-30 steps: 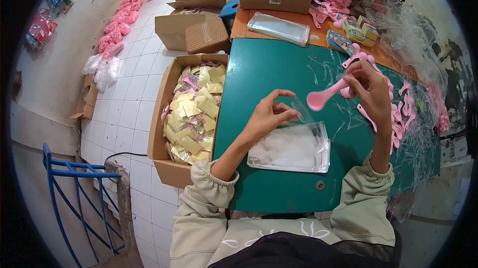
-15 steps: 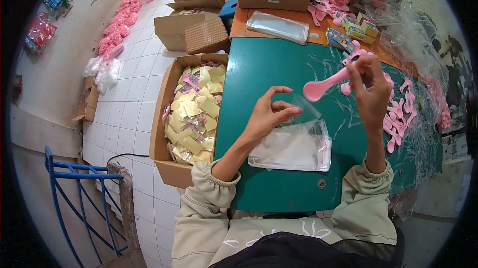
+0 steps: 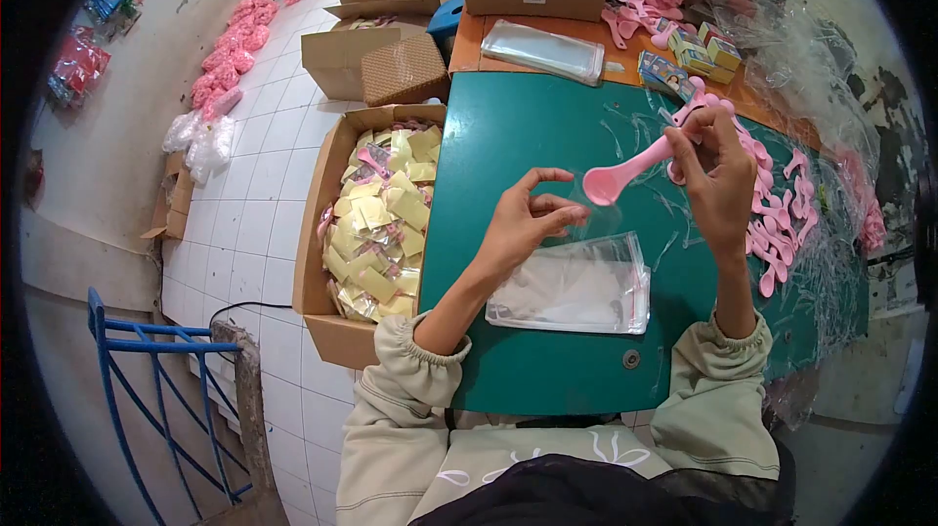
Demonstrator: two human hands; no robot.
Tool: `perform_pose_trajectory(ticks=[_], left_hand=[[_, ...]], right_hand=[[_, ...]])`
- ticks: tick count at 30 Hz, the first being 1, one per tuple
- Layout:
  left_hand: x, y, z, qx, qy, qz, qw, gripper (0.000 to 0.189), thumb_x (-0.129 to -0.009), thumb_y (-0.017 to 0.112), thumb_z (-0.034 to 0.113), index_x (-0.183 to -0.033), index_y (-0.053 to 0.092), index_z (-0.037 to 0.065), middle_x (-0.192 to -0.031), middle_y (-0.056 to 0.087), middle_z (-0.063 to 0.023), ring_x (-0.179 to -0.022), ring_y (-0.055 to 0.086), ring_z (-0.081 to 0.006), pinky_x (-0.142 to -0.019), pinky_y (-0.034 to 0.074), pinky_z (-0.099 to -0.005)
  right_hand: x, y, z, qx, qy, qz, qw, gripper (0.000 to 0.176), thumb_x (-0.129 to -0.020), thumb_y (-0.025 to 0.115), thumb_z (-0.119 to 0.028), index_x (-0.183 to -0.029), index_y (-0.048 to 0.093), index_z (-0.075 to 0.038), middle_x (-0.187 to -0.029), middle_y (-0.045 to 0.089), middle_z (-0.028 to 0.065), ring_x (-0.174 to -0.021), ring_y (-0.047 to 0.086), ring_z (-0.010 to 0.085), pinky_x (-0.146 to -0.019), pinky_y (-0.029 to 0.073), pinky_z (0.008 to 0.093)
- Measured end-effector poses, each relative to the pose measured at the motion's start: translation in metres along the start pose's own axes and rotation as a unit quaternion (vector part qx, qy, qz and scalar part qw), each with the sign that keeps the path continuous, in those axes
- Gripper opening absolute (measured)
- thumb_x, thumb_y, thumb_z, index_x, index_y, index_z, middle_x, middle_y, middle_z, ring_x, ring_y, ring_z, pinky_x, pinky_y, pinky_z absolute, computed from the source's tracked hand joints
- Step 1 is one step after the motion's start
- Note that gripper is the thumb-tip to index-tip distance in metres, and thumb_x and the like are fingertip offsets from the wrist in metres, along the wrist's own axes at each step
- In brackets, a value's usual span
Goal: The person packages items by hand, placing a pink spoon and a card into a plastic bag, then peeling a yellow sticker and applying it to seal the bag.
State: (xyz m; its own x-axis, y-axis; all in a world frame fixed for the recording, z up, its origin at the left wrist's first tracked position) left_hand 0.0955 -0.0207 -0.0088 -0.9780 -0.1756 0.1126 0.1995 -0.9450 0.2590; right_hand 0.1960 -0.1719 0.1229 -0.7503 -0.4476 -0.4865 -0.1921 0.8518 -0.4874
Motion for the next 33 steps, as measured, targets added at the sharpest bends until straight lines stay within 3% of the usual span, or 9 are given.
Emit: perform_pose_trajectory(ticks=[8,17,20,21,24,27,30,32,33], left_hand=[[0.001,0.000,0.001,-0.003,-0.001,0.002,1.000,0.044,-0.084,0.065,0.016,-0.121,0.044,0.003,-0.094,0.066,-0.0084,-0.085,0.063,-0.0117,-0.069,0.050,-0.0239],[0.005,0.011,0.016,0.034,0.068,-0.034,0.997,0.040,-0.091,0.056,0.018,-0.124,0.045,0.000,-0.100,0.065,-0.0094,-0.088,0.060,-0.0120,-0.081,0.047,-0.0261],[0.000,0.004,0.005,-0.123,0.059,-0.067,0.988,0.036,-0.095,0.047,0.021,-0.123,0.048,-0.002,-0.103,0.064,-0.0112,-0.090,0.060,-0.0133,-0.082,0.047,-0.0266],[0.001,0.007,0.008,-0.098,0.060,-0.087,0.990,0.035,-0.096,0.045,0.022,-0.121,0.050,-0.003,-0.104,0.063,-0.0117,-0.091,0.060,-0.0137,-0.083,0.047,-0.0266],[0.007,0.015,0.020,-0.039,0.074,-0.108,0.991,0.034,-0.097,0.042,0.023,-0.115,0.055,-0.003,-0.102,0.063,-0.0108,-0.091,0.060,-0.0134,-0.082,0.047,-0.0255],[0.009,0.016,0.029,-0.011,0.121,-0.062,0.991,0.032,-0.097,0.043,0.022,-0.109,0.059,-0.003,-0.097,0.064,-0.0075,-0.089,0.059,-0.0114,-0.080,0.047,-0.0236],[0.016,0.016,0.046,0.000,0.183,-0.041,0.982,0.033,-0.097,0.042,0.023,-0.110,0.059,-0.002,-0.102,0.064,-0.0094,-0.096,0.059,-0.0136,-0.084,0.046,-0.0249],[0.024,0.013,0.063,-0.011,0.227,-0.029,0.973,0.033,-0.097,0.041,0.024,-0.110,0.059,-0.002,-0.106,0.064,-0.0106,-0.099,0.059,-0.0152,-0.087,0.046,-0.0264],[0.027,0.011,0.072,-0.001,0.247,-0.025,0.969,0.033,-0.097,0.041,0.024,-0.110,0.058,-0.002,-0.106,0.063,-0.0110,-0.099,0.059,-0.0155,-0.087,0.046,-0.0269]], right_hand=[[0.000,0.005,0.001,0.052,0.000,-0.051,0.997,0.015,-0.084,0.063,-0.011,-0.085,0.051,-0.002,-0.062,0.059,0.0060,-0.052,0.055,0.0080,-0.047,0.042,0.0227],[0.013,0.034,0.000,-0.038,0.035,-0.158,0.986,0.018,-0.084,0.063,-0.010,-0.083,0.048,-0.001,-0.061,0.055,0.0042,-0.052,0.053,0.0061,-0.046,0.040,0.0222],[0.012,0.032,-0.001,-0.065,0.018,-0.145,0.987,0.017,-0.085,0.062,-0.010,-0.084,0.048,0.000,-0.062,0.056,0.0045,-0.051,0.053,0.0067,-0.046,0.041,0.0224],[0.013,0.031,-0.003,-0.075,0.013,-0.137,0.988,0.017,-0.085,0.062,-0.010,-0.085,0.048,0.000,-0.062,0.056,0.0046,-0.051,0.053,0.0070,-0.046,0.042,0.0224],[0.018,0.036,-0.006,-0.099,0.031,-0.163,0.981,0.013,-0.087,0.058,-0.010,-0.086,0.051,0.001,-0.068,0.058,0.0070,-0.057,0.055,0.0078,-0.051,0.044,0.0227],[0.018,0.033,-0.017,-0.031,-0.070,-0.182,0.980,0.013,-0.088,0.056,-0.011,-0.086,0.056,0.002,-0.076,0.061,0.0090,-0.067,0.057,0.0091,-0.057,0.046,0.0245],[-0.005,-0.006,-0.014,-0.156,-0.023,-0.159,0.975,0.013,-0.087,0.055,-0.009,-0.087,0.060,0.003,-0.083,0.061,0.0090,-0.076,0.057,0.0109,-0.067,0.047,0.0268],[-0.030,-0.040,0.016,-0.201,-0.092,-0.213,0.952,0.014,-0.084,0.055,-0.006,-0.093,0.061,0.004,-0.085,0.061,0.0081,-0.081,0.058,0.0149,-0.074,0.047,0.0294],[-0.044,-0.039,0.039,-0.134,-0.040,-0.284,0.949,0.014,-0.084,0.056,-0.009,-0.091,0.061,0.003,-0.085,0.062,0.0073,-0.081,0.058,0.0149,-0.073,0.046,0.0290]])
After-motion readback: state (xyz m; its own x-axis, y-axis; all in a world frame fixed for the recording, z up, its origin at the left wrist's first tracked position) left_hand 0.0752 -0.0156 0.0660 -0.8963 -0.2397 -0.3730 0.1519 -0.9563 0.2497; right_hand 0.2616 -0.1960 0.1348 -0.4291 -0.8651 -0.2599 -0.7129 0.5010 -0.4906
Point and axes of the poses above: each hand's wrist, its own x-axis away from the middle knuckle, its own y-axis out of the palm, z = x × y, the point moved 6 cm from there along -x, towards the middle knuckle
